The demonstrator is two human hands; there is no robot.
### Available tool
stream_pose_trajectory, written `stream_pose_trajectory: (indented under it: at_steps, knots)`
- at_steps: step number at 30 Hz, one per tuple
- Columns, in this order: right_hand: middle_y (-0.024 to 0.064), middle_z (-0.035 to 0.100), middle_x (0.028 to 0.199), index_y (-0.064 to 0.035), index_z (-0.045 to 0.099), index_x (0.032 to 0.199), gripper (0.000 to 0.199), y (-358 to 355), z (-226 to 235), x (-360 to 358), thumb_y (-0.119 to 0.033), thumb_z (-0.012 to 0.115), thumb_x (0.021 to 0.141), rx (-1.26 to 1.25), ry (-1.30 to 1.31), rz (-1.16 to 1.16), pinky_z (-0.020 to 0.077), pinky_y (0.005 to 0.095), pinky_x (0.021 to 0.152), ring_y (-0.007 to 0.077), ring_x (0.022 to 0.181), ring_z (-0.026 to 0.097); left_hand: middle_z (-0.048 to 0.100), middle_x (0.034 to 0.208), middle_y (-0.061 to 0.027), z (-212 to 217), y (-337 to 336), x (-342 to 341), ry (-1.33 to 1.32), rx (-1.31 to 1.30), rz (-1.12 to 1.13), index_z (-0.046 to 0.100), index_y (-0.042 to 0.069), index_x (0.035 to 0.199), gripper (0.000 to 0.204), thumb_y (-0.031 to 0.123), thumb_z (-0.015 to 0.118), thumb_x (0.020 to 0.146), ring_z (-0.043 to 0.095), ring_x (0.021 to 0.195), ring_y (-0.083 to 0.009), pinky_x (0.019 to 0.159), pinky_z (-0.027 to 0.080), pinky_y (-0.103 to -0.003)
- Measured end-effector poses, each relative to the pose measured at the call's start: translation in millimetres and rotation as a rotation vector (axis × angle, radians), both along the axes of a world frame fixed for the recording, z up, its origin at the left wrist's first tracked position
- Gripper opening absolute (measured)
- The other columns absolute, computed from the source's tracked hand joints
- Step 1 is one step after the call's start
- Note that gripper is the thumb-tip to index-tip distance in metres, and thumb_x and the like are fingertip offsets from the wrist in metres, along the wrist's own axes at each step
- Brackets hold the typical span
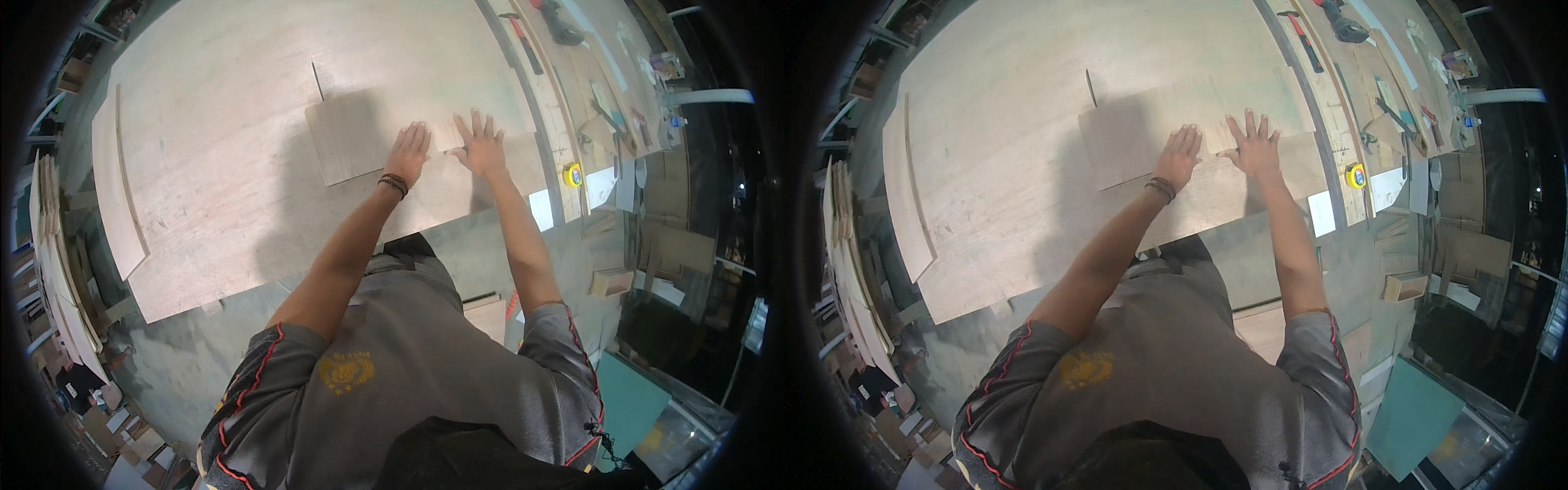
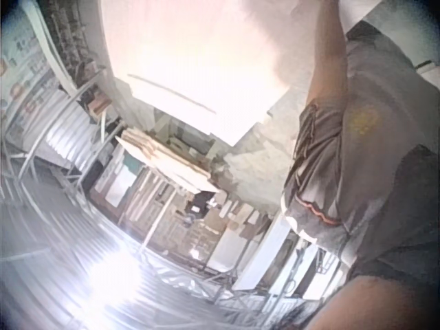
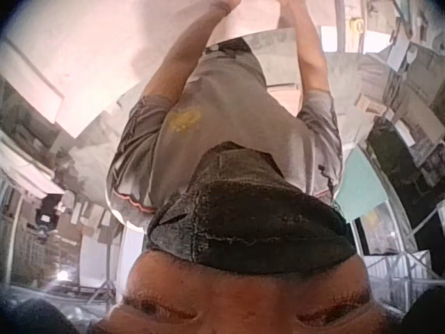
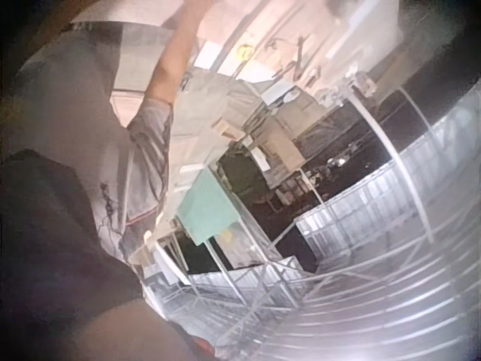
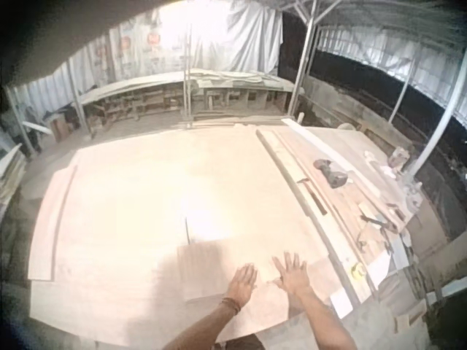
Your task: The person assembles a large wooden panel by placing and aligning smaller wooden pieces on a workbench. They use a tape measure and a hammer to measure and secure the pieces, then move the assembled panel to the floor.
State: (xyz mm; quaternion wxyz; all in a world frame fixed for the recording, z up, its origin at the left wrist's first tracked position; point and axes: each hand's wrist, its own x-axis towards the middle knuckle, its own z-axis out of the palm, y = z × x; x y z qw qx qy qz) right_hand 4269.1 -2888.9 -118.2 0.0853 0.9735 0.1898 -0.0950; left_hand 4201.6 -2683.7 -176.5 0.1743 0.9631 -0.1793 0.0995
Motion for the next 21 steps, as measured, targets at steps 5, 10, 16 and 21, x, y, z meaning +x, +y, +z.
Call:
stream_pose_trajectory:
  at_steps: [5,10,16,21]
  knots:
    - [0.0137,0.013,0.165,-0.0369,0.018,0.157,0.095,4,-1,12,-0.074,0.057,0.079,-0.020,-0.007,0.015,0.0258,0.0712,0.110,0.0486,0.147,0.016,0.035,0.155,-0.0187,-5,8,14,0.021,-0.054,-0.030,0.040,0.001,0.146,0.068,0.030,0.064,0.089,0.029,0.146,-0.0336,0.121,0.023,-0.047]
    - [0.0124,0.013,0.165,-0.0380,0.018,0.157,0.094,2,-4,21,-0.072,0.059,0.080,0.012,-0.025,-0.006,0.0233,0.0706,0.112,0.0463,0.148,0.016,0.034,0.156,-0.0174,-8,11,26,0.071,-0.074,-0.030,0.040,0.001,0.146,0.066,0.027,0.064,0.090,0.029,0.146,-0.0330,0.121,0.024,-0.047]
    - [0.0101,0.010,0.166,-0.0399,0.016,0.157,0.091,17,11,35,-0.069,0.059,0.082,0.004,0.074,-0.051,0.0190,0.0679,0.115,0.0440,0.150,0.011,0.036,0.155,-0.0179,-1,18,39,0.027,-0.052,-0.037,0.041,0.000,0.146,0.065,0.026,0.063,0.090,0.032,0.144,-0.0335,0.120,0.026,-0.047]
    - [0.0093,0.009,0.166,-0.0409,0.015,0.157,0.091,22,16,46,-0.069,0.059,0.082,0.015,0.092,-0.073,0.0191,0.0677,0.115,0.0433,0.150,0.011,0.034,0.156,-0.0187,-1,26,53,0.031,-0.081,-0.070,0.040,0.000,0.146,0.065,0.026,0.062,0.091,0.030,0.145,-0.0353,0.120,0.025,-0.048]
